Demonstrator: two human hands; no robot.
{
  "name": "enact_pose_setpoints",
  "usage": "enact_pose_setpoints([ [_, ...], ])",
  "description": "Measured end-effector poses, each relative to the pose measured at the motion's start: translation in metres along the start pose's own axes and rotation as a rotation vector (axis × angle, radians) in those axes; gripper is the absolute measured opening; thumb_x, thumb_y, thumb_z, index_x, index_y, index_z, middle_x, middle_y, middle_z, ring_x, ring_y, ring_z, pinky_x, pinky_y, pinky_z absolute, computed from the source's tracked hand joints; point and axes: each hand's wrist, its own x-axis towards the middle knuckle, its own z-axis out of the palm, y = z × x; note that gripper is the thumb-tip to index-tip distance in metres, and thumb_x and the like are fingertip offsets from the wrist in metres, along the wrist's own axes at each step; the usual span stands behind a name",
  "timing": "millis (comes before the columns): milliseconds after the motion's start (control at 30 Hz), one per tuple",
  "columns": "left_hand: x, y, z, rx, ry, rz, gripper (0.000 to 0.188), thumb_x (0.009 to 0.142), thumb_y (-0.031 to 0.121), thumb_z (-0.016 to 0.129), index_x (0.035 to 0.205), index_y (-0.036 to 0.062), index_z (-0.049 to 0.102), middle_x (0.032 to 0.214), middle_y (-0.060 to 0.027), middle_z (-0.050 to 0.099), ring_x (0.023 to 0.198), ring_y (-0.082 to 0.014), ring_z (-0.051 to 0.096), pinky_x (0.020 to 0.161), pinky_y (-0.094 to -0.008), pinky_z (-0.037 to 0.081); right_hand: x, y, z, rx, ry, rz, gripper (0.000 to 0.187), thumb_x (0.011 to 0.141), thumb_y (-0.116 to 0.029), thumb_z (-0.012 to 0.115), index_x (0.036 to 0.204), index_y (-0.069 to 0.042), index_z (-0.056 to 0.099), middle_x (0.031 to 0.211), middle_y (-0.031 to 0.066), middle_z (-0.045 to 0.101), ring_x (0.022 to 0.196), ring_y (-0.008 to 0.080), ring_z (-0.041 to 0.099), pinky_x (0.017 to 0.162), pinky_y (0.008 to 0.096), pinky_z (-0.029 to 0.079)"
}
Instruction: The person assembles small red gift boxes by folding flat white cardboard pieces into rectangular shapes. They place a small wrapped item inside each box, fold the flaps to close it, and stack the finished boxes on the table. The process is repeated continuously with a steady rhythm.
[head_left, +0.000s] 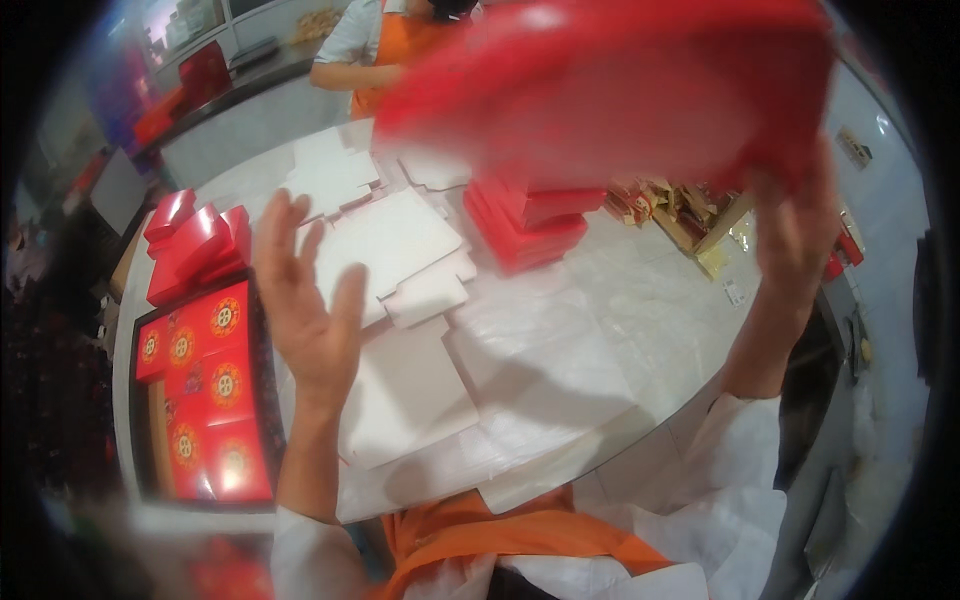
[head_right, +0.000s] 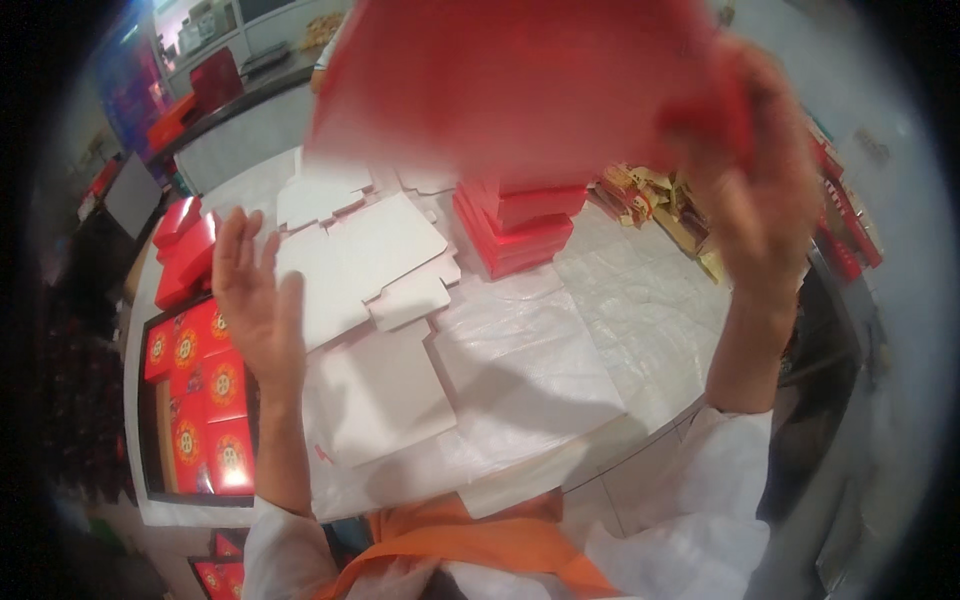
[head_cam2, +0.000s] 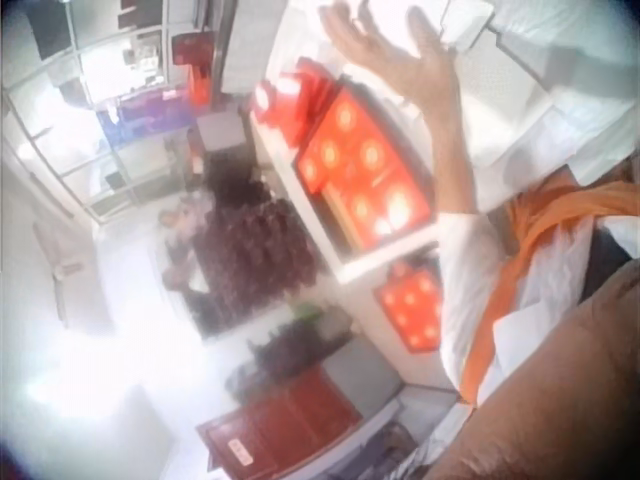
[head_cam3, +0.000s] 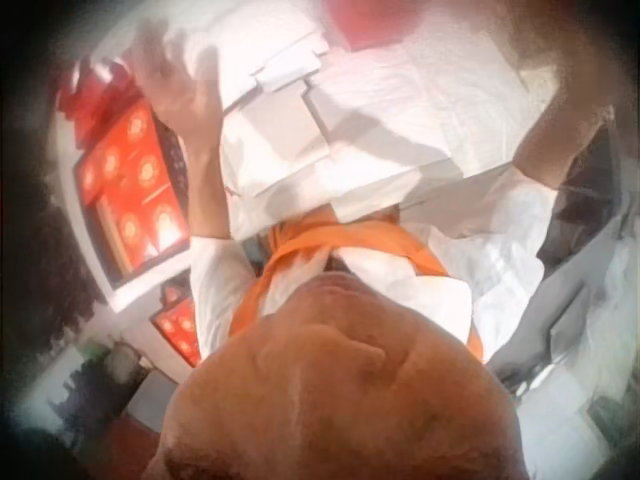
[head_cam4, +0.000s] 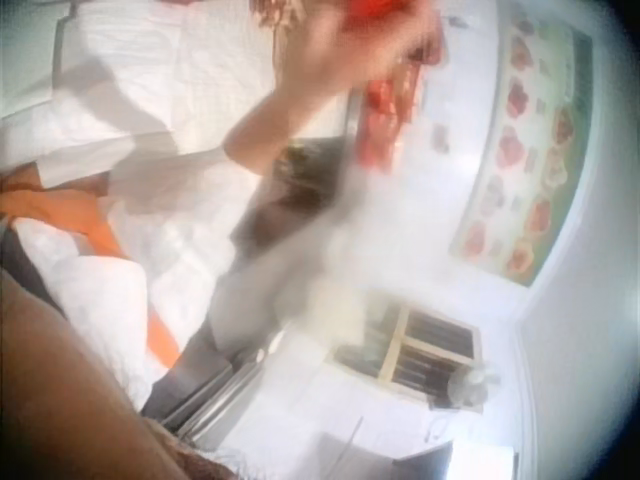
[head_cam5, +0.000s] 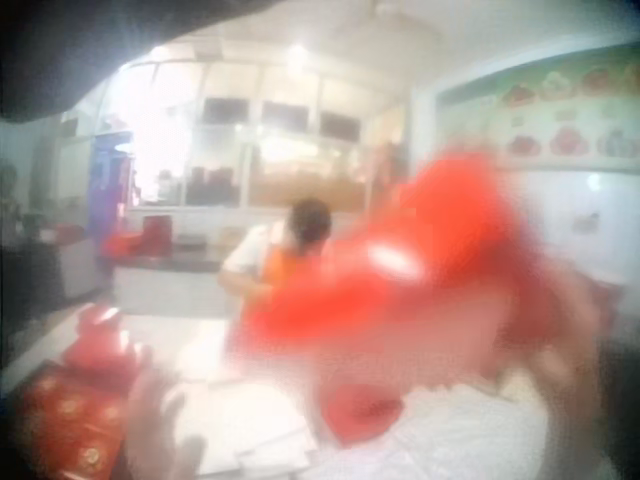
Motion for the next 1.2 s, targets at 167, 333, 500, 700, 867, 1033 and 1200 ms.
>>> enact_pose_setpoints([
  [167,-0.030,-0.015,0.001,-0.197,0.167,-0.304,0.044,0.079,-0.003,0.049,0.121,-0.0035,0.036,0.123,-0.0148,0.040,0.114,-0.0239,0.042,0.093,-0.0349,0.038,0.080,0.041,-0.021,0.204,0.292,0.101,0.043,0.081,-0.022,0.060,0.111,0.004,0.043,0.105,0.0173,0.053,0.091,0.0269,0.058,0.079,0.0383,0.052],
  [333,-0.066,-0.014,-0.006,-0.196,0.202,-0.702,0.033,0.083,0.000,0.046,0.115,-0.0041,0.040,0.115,-0.0142,0.046,0.105,-0.0215,0.048,0.088,-0.0321,0.041,0.096,0.119,0.010,0.666,0.345,0.529,0.046,0.084,-0.019,0.054,0.122,-0.001,0.035,0.114,0.0147,0.047,0.092,0.0232,0.056,0.079,0.0379,0.050],
  [500,-0.087,-0.018,-0.010,-0.241,0.239,-0.815,0.029,0.084,0.001,0.045,0.112,-0.0032,0.043,0.110,-0.0126,0.049,0.099,-0.0187,0.050,0.084,-0.0303,0.042,0.082,0.129,0.000,0.653,0.111,0.759,0.056,0.087,-0.031,0.047,0.131,-0.007,0.024,0.114,0.0137,0.046,0.085,0.0174,0.054,0.071,0.0335,0.050],
  [700,-0.103,-0.021,-0.008,-0.260,0.255,-0.842,0.026,0.082,0.004,0.048,0.107,-0.0014,0.050,0.105,-0.0094,0.053,0.096,-0.0172,0.052,0.083,-0.0296,0.043,0.056,0.083,-0.008,-0.223,-0.268,0.591,0.073,0.082,-0.042,0.053,0.136,-0.010,0.017,0.095,0.0106,0.054,0.070,0.0141,0.053,0.058,0.0238,0.043],
  [867,-0.114,-0.025,-0.007,-0.218,0.204,-0.861,0.021,0.082,0.003,0.048,0.101,-0.0022,0.054,0.102,-0.0092,0.055,0.094,-0.0161,0.052,0.081,-0.0286,0.043,0.046,0.085,0.005,-0.426,-0.391,0.142,0.067,0.080,-0.020,0.060,0.135,-0.015,0.022,0.079,0.0031,0.052,0.062,0.0104,0.049,0.057,0.0243,0.044],
  [1033,-0.131,-0.017,-0.024,-0.049,0.159,-0.862,0.017,0.082,0.002,0.048,0.097,-0.0021,0.056,0.101,-0.0086,0.055,0.092,-0.0142,0.051,0.079,-0.0266,0.042,0.061,0.126,0.031,-0.658,-0.310,-0.044,0.056,0.079,-0.014,0.061,0.129,-0.018,0.035,0.067,0.0000,0.048,0.061,0.0089,0.047,0.058,0.0253,0.044],
  [1200,-0.163,-0.025,-0.046,0.185,0.069,-0.891,0.019,0.083,0.005,0.049,0.100,-0.0010,0.053,0.105,-0.0096,0.055,0.095,-0.0167,0.051,0.080,-0.0273,0.041,0.078,0.140,0.042,-0.856,-0.176,-0.148,0.053,0.080,-0.038,0.059,0.124,-0.015,0.042,0.063,0.0001,0.053,0.056,0.0100,0.052,0.052,0.0260,0.044],
])
